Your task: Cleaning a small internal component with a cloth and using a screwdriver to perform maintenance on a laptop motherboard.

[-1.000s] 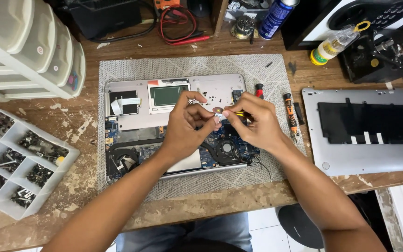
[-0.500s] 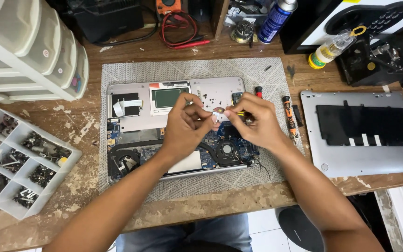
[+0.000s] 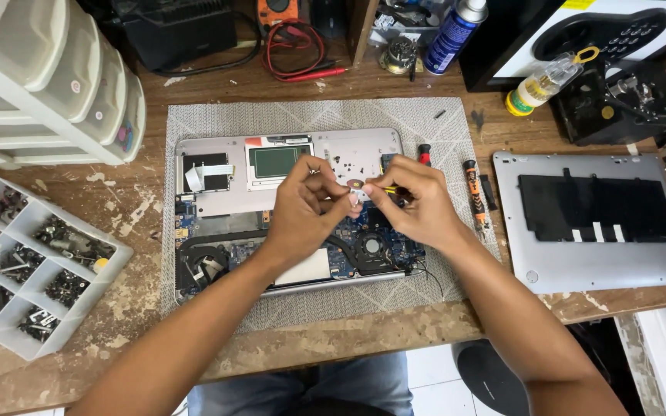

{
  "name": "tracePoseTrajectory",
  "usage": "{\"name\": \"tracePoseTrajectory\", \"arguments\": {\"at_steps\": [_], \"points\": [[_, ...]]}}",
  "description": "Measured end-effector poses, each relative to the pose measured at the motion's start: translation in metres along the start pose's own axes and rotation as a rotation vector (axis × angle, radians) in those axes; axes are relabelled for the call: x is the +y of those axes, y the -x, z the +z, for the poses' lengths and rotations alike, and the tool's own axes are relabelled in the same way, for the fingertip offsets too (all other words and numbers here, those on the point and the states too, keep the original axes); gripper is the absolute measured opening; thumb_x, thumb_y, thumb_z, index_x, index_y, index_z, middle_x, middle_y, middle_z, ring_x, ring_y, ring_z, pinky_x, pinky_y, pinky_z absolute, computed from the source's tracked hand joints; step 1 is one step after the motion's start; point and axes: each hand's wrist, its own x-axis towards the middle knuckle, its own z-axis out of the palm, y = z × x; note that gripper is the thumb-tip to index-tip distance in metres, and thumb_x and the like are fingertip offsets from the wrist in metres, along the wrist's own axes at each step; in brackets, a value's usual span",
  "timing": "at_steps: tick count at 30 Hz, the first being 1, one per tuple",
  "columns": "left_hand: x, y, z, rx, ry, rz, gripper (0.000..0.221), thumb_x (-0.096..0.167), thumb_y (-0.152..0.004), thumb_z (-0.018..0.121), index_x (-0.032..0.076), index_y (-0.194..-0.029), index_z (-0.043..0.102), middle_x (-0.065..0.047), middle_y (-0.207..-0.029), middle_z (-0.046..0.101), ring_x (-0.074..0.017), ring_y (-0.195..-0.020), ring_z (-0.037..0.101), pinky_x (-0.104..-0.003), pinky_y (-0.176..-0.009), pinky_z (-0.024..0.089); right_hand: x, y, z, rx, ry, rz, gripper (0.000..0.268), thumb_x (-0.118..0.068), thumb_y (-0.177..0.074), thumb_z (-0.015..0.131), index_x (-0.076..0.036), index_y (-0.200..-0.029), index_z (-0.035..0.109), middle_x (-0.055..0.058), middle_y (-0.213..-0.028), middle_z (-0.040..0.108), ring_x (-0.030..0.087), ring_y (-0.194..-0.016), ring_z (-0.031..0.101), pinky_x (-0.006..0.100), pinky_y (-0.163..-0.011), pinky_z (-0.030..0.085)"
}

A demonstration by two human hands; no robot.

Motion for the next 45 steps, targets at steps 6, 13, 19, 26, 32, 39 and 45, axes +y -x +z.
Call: {"name": "tracePoseTrajectory", "arguments": {"at_steps": [6, 13, 19, 26, 32, 39, 45], "points": [[0.003, 0.000, -0.003, 0.006, -0.006, 0.014, 0.032, -0.002, -0.088, 0.073, 0.003, -0.103, 0.045, -0.015, -0.082, 0.068, -0.0182, -0.076, 0.074, -0.029, -0.066, 0.070, -0.005, -0.004, -0.005, 0.015, 0.021, -0.014, 0.014, 0.005, -0.087, 0.076, 0.001, -0.076, 0.070, 0.010, -0.064, 0.056, 0.021, -0.051, 0.050, 0.031, -0.049, 0.039], [0.004, 0.000, -0.001, -0.004, 0.033, -0.002, 0.034, -0.001, -0.087, 0.074, 0.003, -0.105, 0.045, -0.016, -0.083, 0.069, -0.0198, -0.075, 0.074, -0.031, -0.066, 0.070, -0.011, -0.005, -0.005, 0.018, 0.011, -0.010, 0.011, 0.008, -0.086, 0.074, 0.002, -0.077, 0.071, 0.012, -0.063, 0.056, 0.022, -0.052, 0.051, 0.032, -0.050, 0.038], [0.000, 0.000, -0.003, -0.027, 0.014, -0.022, 0.035, -0.002, -0.087, 0.075, 0.004, -0.104, 0.045, -0.015, -0.083, 0.070, -0.0178, -0.076, 0.074, -0.028, -0.066, 0.069, -0.007, -0.003, -0.003, 0.016, 0.010, -0.002, 0.011, 0.007, -0.086, 0.076, 0.001, -0.077, 0.071, 0.012, -0.063, 0.057, 0.022, -0.051, 0.052, 0.032, -0.050, 0.039], [0.005, -0.003, -0.003, 0.025, 0.008, 0.010, 0.031, -0.003, -0.088, 0.073, 0.003, -0.102, 0.045, -0.016, -0.082, 0.069, -0.0179, -0.075, 0.074, -0.029, -0.066, 0.070, -0.014, -0.009, -0.008, 0.012, 0.033, -0.008, 0.012, 0.007, -0.087, 0.075, 0.002, -0.078, 0.070, 0.012, -0.064, 0.056, 0.023, -0.051, 0.051, 0.033, -0.050, 0.039], [0.002, 0.001, -0.001, -0.011, -0.030, 0.019, 0.030, -0.001, -0.088, 0.074, 0.003, -0.100, 0.047, -0.017, -0.082, 0.070, -0.0192, -0.076, 0.075, -0.028, -0.065, 0.069, -0.007, -0.003, -0.001, 0.024, 0.016, -0.008, 0.012, 0.006, -0.086, 0.076, 0.002, -0.077, 0.070, 0.012, -0.063, 0.056, 0.023, -0.050, 0.051, 0.032, -0.048, 0.039], [0.002, 0.001, -0.002, 0.008, -0.071, 0.071, 0.031, -0.001, -0.086, 0.077, 0.003, -0.097, 0.048, -0.018, -0.081, 0.071, -0.0185, -0.075, 0.075, -0.025, -0.063, 0.067, -0.011, -0.004, -0.005, -0.012, 0.016, -0.012, 0.011, 0.006, -0.087, 0.074, 0.002, -0.077, 0.071, 0.011, -0.064, 0.057, 0.021, -0.051, 0.050, 0.031, -0.048, 0.038], [0.004, 0.001, -0.004, -0.001, -0.039, 0.064, 0.030, -0.004, -0.086, 0.075, 0.003, -0.097, 0.048, -0.019, -0.082, 0.071, -0.0197, -0.075, 0.075, -0.028, -0.064, 0.068, -0.013, -0.005, -0.005, 0.000, 0.016, -0.022, 0.010, 0.006, -0.087, 0.074, 0.003, -0.078, 0.071, 0.011, -0.064, 0.057, 0.021, -0.051, 0.049, 0.030, -0.048, 0.038]]}}
